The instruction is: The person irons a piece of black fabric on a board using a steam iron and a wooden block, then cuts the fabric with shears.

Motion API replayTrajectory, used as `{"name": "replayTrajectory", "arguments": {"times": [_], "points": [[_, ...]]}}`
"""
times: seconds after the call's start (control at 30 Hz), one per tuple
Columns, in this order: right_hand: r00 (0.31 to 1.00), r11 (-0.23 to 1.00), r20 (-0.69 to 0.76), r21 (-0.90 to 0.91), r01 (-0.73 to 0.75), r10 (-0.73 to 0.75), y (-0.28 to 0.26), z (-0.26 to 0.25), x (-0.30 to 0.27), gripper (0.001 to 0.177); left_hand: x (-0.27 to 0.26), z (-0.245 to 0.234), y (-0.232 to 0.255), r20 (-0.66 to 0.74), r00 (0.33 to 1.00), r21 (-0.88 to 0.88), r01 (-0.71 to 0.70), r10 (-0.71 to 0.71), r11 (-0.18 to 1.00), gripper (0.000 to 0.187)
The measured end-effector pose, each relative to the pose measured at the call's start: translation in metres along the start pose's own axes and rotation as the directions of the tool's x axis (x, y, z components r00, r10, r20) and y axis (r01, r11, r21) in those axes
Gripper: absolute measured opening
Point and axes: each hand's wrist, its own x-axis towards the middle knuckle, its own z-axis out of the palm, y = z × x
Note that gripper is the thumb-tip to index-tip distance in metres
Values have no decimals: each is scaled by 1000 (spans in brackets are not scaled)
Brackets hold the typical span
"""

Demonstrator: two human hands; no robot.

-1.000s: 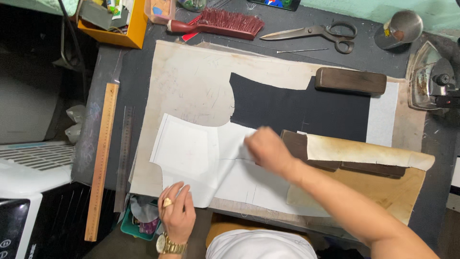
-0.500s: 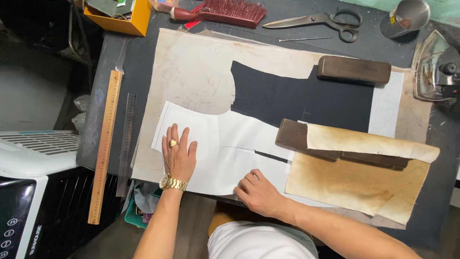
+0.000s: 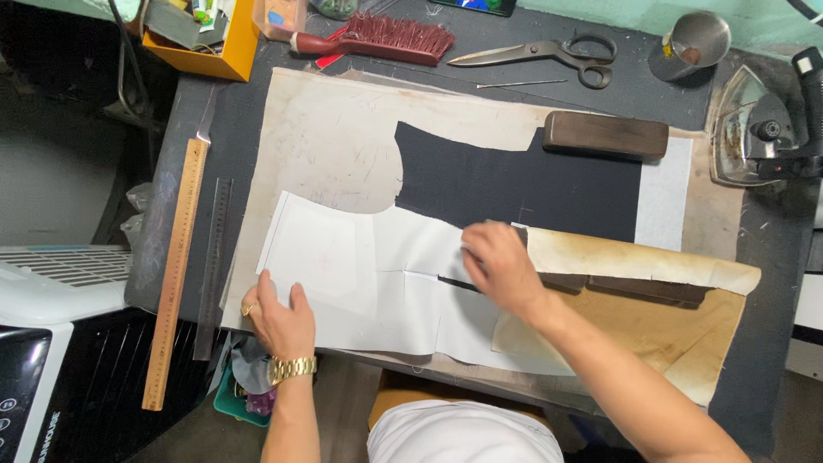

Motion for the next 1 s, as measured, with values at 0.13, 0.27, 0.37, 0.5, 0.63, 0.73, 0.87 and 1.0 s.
{"name": "replayTrajectory", "arguments": {"times": [0.13, 0.27, 0.37, 0.5, 0.63, 0.73, 0.87, 1.0], "points": [[961, 959, 121, -167, -228, 250, 67, 8, 29, 24, -10, -5, -19, 37, 999, 112, 36, -40, 993, 66], [935, 985, 335, -161, -64, 116, 88, 34, 51, 21, -15, -30, 15, 170, 962, 103, 199, -215, 975, 53], [945, 963, 328, -252, 98, -10, 94, 47, 62, 22, -24, -31, 14, 170, 942, 182, 258, -289, 949, 54], [951, 963, 305, -242, 117, -39, 102, 49, 83, 21, -33, -9, 4, -103, 989, 359, -64, 108, 931, 48], [938, 992, 328, -88, -92, 116, 111, -1, 93, 32, -5, 21, 111, -54, 836, 60, -543, 546, 837, 23], [994, 1000, 113, 22, -17, 14, 133, -67, 76, 29, 11, 70, 191, 111, 637, -148, -748, 763, 647, 23], [992, 913, -121, -402, -70, 22, 210, -177, 10, 23, 55, 146, 244, 306, 616, 110, -780, 726, 616, 21], [964, 431, -189, -866, -254, 188, 279, -263, -89, 59, 54, 166, 319, 166, 588, 60, -807, 792, 587, 27]]}}
